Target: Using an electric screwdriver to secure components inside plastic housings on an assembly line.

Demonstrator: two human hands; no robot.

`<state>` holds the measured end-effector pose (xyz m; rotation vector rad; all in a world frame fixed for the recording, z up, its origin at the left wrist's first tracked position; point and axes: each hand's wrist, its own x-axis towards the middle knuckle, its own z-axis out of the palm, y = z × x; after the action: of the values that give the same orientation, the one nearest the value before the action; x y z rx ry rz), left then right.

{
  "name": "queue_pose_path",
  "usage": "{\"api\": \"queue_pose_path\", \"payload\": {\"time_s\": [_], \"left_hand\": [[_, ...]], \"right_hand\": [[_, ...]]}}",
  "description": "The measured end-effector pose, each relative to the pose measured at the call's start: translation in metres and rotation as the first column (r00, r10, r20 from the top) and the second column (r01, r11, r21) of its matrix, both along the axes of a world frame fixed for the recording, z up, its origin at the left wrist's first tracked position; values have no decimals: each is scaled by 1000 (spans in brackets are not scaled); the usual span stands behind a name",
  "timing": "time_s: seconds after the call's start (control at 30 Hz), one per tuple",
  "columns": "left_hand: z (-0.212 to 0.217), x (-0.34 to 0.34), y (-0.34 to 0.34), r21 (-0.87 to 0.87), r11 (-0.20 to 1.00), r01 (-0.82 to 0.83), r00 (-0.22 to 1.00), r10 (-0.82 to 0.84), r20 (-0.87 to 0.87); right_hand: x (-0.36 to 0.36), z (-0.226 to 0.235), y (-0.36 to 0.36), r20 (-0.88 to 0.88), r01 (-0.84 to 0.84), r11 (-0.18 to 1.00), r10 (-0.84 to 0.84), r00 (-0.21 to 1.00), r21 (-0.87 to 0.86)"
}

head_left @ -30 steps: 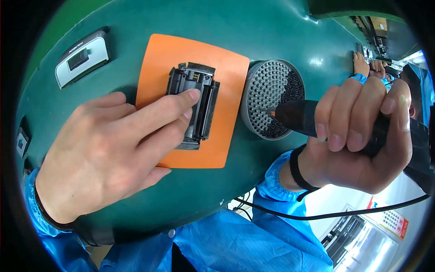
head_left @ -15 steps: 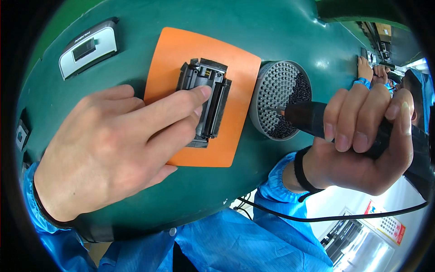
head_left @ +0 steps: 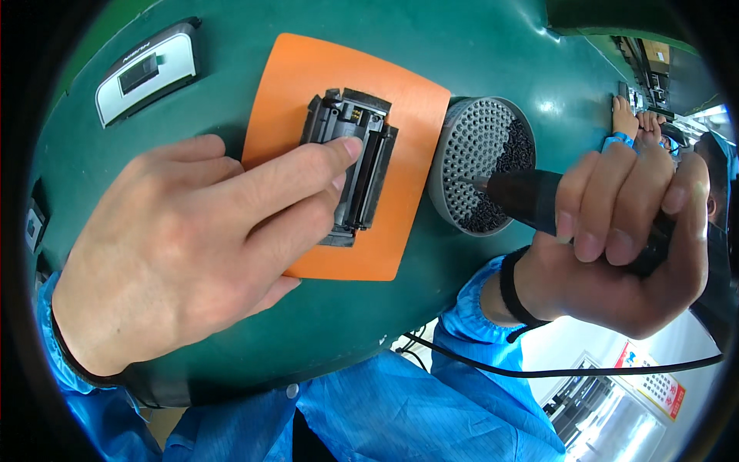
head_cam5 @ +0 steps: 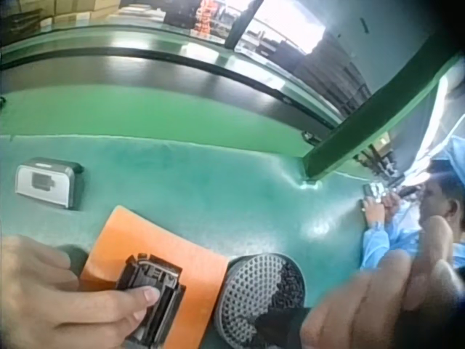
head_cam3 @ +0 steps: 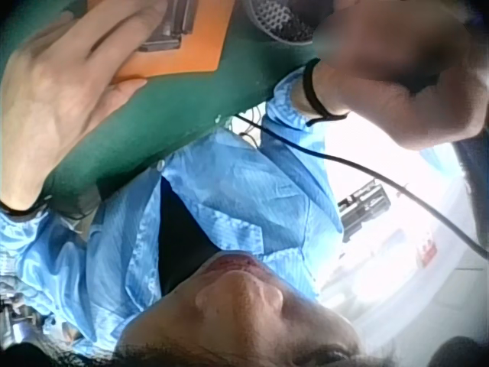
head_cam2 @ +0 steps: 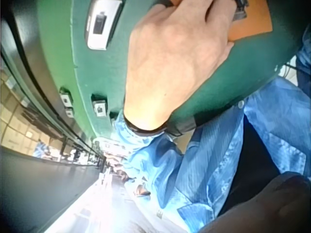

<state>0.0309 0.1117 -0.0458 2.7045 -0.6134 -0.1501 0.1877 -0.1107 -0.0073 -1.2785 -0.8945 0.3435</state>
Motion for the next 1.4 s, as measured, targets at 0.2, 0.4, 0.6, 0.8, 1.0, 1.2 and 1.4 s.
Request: {"api": "queue_pose_path", "payload": {"time_s": [0.2,0.4,0.6,0.8,1.0,1.2,1.4], "left_hand": [[1,-2,8,-40,999,10,1000,-10,-3],[-3,-8,7,-16,999,-50,995,51,89],[-6,-12,2,6,996,-84,978,81,193],[-11,-12,2,46,995,-94,970,81,231],[-15,-12,3,47,994,-100,966,86,245],[-11,-12,4,40,995,-89,967,77,241],[-8,-14,6,59,996,-71,970,56,236]], "right_hand": [[-5,-8,15,-36,206,975,-203,978,83],[3,39,12,-11,60,996,-60,998,68],[-7,41,43,14,-128,992,128,992,2],[-16,14,64,63,-101,995,100,993,16],[-16,6,73,108,-75,997,74,991,4],[-20,4,80,155,-50,999,48,987,8],[-21,2,81,240,-72,997,62,969,31]]}}
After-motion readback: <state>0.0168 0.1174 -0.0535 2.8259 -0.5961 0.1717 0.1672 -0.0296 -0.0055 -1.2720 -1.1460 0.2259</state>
